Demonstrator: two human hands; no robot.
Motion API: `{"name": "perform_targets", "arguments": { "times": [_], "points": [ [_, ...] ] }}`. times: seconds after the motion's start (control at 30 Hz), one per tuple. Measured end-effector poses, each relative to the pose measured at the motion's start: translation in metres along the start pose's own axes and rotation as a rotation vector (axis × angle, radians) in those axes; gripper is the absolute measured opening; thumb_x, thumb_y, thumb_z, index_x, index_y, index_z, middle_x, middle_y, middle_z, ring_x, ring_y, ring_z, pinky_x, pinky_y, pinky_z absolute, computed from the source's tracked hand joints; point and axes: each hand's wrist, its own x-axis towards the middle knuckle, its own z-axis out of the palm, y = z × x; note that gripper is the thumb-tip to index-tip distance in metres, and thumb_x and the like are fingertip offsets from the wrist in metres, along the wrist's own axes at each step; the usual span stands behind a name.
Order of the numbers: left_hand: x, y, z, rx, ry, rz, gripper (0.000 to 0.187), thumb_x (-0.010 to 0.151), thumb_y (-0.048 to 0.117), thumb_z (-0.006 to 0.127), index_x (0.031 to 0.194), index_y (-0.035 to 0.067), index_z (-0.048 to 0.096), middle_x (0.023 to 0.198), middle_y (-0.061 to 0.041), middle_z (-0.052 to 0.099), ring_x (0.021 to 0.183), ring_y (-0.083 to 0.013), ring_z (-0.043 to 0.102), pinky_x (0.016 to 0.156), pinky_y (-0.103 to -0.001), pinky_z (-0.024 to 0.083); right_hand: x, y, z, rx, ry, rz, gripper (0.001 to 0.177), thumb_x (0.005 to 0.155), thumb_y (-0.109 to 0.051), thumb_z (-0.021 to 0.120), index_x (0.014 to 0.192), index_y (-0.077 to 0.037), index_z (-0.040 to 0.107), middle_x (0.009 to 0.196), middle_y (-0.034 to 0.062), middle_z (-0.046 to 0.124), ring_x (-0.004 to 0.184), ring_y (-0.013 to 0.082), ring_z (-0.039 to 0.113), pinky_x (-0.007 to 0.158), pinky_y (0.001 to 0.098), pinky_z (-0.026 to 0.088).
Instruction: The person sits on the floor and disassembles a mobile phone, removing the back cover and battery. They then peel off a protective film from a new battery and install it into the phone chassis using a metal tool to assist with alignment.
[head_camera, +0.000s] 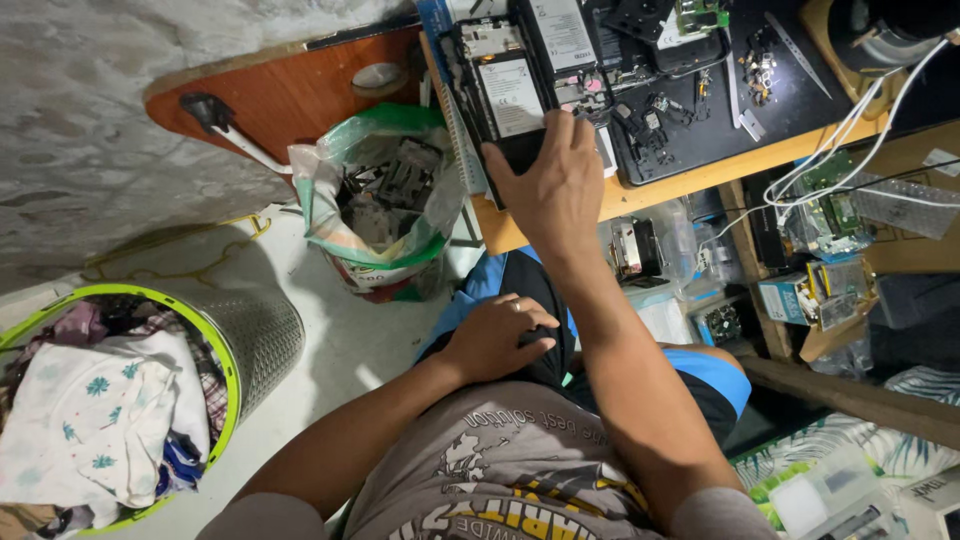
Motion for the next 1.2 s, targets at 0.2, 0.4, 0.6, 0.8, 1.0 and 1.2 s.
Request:
{"name": "perform_targets", "arguments": {
  "times": [0.2, 0.4, 0.6, 0.8, 1.0, 1.2],
  "points": [
    [0.005, -0.001, -0.004, -0.187, 0.062, -0.112, 0.023, 0.092, 0.023, 0.072, 0.110, 0.009, 0.072, 0.102, -0.009, 0.073, 0.091, -0.0252, 0.072, 0.082, -0.037, 0.056, 0.017, 0.033, -0.009, 0.611, -0.199, 0.477, 0.035, 0.089, -0.030, 0.083, 0.102, 0.000, 0.071, 0.080, 0.0120, 0.070, 0.067, 0.0183, 0.065, 0.059, 0.0331, 0.047],
    [0.009, 0.004, -0.034, -0.104, 0.347, -0.041, 0.021, 0.093, 0.018, 0.073, 0.110, 0.007, 0.072, 0.101, -0.011, 0.074, 0.090, -0.0254, 0.073, 0.078, -0.036, 0.058, 0.006, 0.069, -0.024, 1.279, -0.248, 0.781, 0.027, 0.099, -0.025, 0.068, 0.112, -0.001, 0.071, 0.091, 0.0120, 0.072, 0.079, 0.0215, 0.074, 0.076, 0.0348, 0.063],
    [0.047, -0.009, -0.081, -0.046, 0.610, -0.155, 0.012, 0.098, 0.018, 0.072, 0.099, 0.006, 0.070, 0.086, -0.006, 0.074, 0.073, -0.0166, 0.073, 0.067, -0.031, 0.056, -0.025, 0.080, -0.043, 1.470, -0.226, 0.774, 0.032, 0.103, -0.027, 0.059, 0.115, 0.002, 0.063, 0.101, 0.0178, 0.074, 0.090, 0.0266, 0.075, 0.084, 0.0390, 0.061],
    [0.106, -0.029, -0.119, 0.089, 0.746, -0.239, 0.031, 0.097, 0.032, 0.072, 0.100, 0.002, 0.069, 0.084, -0.009, 0.073, 0.072, -0.0207, 0.072, 0.065, -0.034, 0.056, -0.056, 0.086, -0.054, 1.552, -0.201, 0.737, 0.035, 0.108, -0.028, 0.056, 0.118, 0.005, 0.062, 0.108, 0.0197, 0.073, 0.092, 0.0248, 0.071, 0.088, 0.0383, 0.059],
    [0.139, -0.024, -0.137, 0.283, 0.620, -0.568, 0.054, 0.085, 0.056, 0.077, 0.088, 0.003, 0.068, 0.073, -0.010, 0.071, 0.068, -0.0291, 0.071, 0.060, -0.042, 0.054, -0.070, 0.086, -0.055, 1.530, -0.194, 0.738, 0.039, 0.106, -0.028, 0.058, 0.122, 0.007, 0.063, 0.109, 0.0193, 0.072, 0.095, 0.0262, 0.072, 0.087, 0.0370, 0.058],
    [0.138, -0.056, -0.140, 0.080, 0.597, -0.600, 0.048, 0.083, 0.049, 0.083, 0.081, 0.002, 0.072, 0.071, -0.008, 0.069, 0.066, -0.0222, 0.068, 0.062, -0.039, 0.054, -0.074, 0.089, -0.051, 1.567, -0.206, 0.684, 0.041, 0.108, -0.028, 0.058, 0.127, 0.008, 0.062, 0.111, 0.0166, 0.072, 0.098, 0.0247, 0.071, 0.088, 0.0357, 0.057]
  ]
}}
